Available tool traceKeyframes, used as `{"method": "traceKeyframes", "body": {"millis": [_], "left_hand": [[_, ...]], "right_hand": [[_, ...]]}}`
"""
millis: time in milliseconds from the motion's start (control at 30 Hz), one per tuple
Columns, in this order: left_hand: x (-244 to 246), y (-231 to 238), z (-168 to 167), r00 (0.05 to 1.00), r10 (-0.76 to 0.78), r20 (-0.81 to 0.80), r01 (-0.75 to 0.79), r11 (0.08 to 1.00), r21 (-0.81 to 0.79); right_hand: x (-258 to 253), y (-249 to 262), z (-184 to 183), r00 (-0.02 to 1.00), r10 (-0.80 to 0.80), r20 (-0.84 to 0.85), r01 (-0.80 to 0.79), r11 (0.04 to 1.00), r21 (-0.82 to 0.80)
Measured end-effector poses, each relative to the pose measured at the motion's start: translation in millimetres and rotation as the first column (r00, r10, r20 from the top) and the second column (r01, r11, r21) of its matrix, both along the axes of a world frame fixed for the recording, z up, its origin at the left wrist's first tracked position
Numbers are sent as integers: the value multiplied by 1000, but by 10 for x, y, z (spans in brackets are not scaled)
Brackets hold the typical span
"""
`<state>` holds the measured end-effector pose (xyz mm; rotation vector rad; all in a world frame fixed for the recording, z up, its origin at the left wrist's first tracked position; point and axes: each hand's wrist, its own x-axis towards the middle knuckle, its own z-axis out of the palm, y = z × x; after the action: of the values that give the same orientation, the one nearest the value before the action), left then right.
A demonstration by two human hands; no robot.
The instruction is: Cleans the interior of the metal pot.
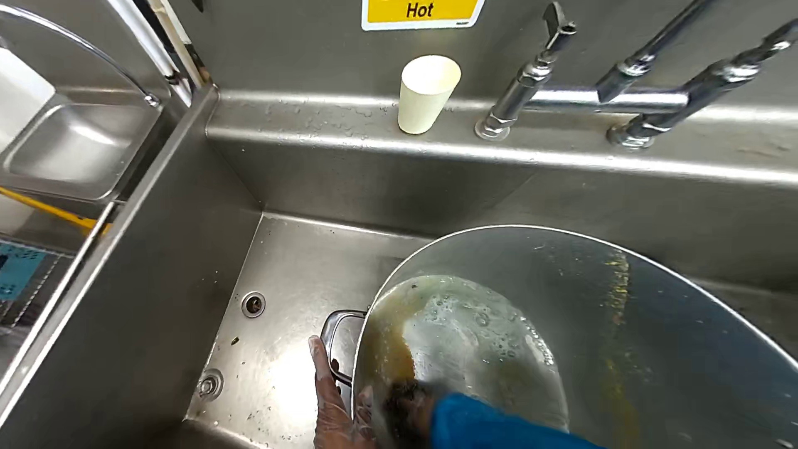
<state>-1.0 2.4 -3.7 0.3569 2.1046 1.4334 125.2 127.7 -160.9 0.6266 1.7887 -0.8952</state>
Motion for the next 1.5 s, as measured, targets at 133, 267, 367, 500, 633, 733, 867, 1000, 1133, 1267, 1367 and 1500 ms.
{"method": "traceKeyframes", "body": {"millis": [133, 267, 367, 500, 633, 733, 867, 1000, 1133, 1267, 1367, 1500], "left_hand": [[0, 2, 14, 1000, 10, 10, -10, 1000, -25], [-9, -1, 27, 1000, 4, 12, -4, 1000, -16], [6, 10, 30, 1000, 12, 22, -11, 1000, -5], [-4, -15, -2, 1000, 12, 19, -12, 1000, -11], [-20, -3, 9, 1000, -5, 8, 6, 1000, -16], [-6, 7, 21, 1000, 6, 21, -5, 1000, -14], [-3, -19, -9, 1000, 2, 0, -2, 1000, -26], [-5, -30, -29, 999, -10, -33, 9, 1000, -19], [17, -13, -15, 1000, -7, -24, 7, 1000, -1], [6, -34, -13, 1000, 0, -13, 0, 1000, -14], [16, -41, -11, 1000, -7, -20, 7, 1000, -4], [-4, -6, 1, 1000, -6, -14, 7, 1000, 31]], "right_hand": [[-673, 902, 71, 971, -183, -156, 218, 942, 254], [-359, 285, -256, 832, -504, -230, 549, 806, 220], [59, -10, 34, 974, -223, -35, 225, 972, 71], [-529, 878, 55, 971, -195, -138, 224, 945, 238], [-351, 553, -236, 867, -457, -198, 496, 830, 255], [92, 29, 8, 983, -178, 46, 173, 980, 101], [-425, 775, -58, 950, -274, -150, 305, 914, 268], [-516, 742, -159, 844, -504, -185, 536, 810, 239], [72, -28, 41, 983, -184, 17, 181, 978, 105], [-572, 877, 88, 979, -162, -121, 188, 949, 254], [-567, 862, -213, 934, -318, -162, 354, 883, 307], [1, -46, 138, 983, -182, -12, 183, 978, 99]]}}
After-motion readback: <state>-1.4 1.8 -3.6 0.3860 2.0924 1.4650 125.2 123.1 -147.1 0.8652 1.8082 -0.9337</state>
